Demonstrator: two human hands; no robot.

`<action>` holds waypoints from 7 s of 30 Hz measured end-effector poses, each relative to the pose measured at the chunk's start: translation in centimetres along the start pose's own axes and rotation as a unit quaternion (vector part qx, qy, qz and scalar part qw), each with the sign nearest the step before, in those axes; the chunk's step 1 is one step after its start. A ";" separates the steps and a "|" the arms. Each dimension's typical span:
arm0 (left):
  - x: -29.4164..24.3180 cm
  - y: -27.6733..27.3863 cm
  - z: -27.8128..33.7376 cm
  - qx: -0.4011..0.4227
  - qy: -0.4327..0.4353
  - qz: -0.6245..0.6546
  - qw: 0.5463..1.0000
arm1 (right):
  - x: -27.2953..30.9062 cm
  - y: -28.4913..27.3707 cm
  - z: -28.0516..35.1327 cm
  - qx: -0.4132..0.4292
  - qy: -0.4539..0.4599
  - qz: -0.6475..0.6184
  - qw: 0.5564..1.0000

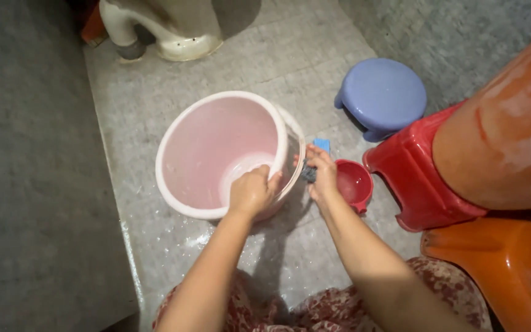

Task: Scrubbing and rinsing a pink plastic bucket and small mugs using water and a scrub pad in a bathroom.

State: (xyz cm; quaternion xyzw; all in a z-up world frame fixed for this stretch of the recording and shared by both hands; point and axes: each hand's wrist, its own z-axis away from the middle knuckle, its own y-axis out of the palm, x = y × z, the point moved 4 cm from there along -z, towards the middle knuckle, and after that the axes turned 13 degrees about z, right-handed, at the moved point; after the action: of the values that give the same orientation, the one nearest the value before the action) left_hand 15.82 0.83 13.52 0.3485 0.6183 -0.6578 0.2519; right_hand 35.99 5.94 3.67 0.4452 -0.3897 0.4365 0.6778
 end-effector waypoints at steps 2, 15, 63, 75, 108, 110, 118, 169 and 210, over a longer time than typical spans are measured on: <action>-1.4 0.7 0.3 0.005 -0.016 0.018 1.000 | 3.3 0.6 0.6 -0.014 -0.037 -0.028 0.999; 4.5 6.9 -0.9 -0.070 -0.139 0.178 0.972 | 14.0 1.6 0.9 0.008 -0.306 0.445 0.842; 3.7 -8.0 3.4 -0.355 0.136 0.246 0.892 | 10.2 4.0 5.0 -0.039 -0.268 0.228 0.935; 3.3 -7.4 2.9 -0.236 -0.066 0.311 0.918 | 15.0 19.4 6.3 0.167 -0.637 0.493 0.568; 2.8 -6.7 0.5 -0.289 0.040 0.230 0.929 | 14.3 20.2 9.8 0.161 -0.591 0.478 0.630; 0.9 -8.2 1.1 -0.251 -0.045 0.281 0.925 | 15.5 19.4 7.7 0.122 -0.617 0.493 0.600; -0.4 -8.8 1.3 -0.264 -0.039 0.280 0.922 | 16.2 15.7 -1.9 -0.001 -0.539 0.546 0.642; 0.0 -8.1 1.2 -0.283 0.002 0.290 0.914 | 15.3 11.8 -7.2 -0.087 -0.496 0.586 0.634; 1.6 -7.7 0.8 -0.257 -0.041 0.284 0.923 | 14.0 19.5 6.7 0.092 -0.594 0.522 0.606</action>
State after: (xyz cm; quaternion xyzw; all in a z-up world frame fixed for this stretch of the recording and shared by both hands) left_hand 8.80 1.00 17.16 0.4054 0.6305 -0.3908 0.5342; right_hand 21.17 7.33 23.63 0.3877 -0.8307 0.3893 -0.0890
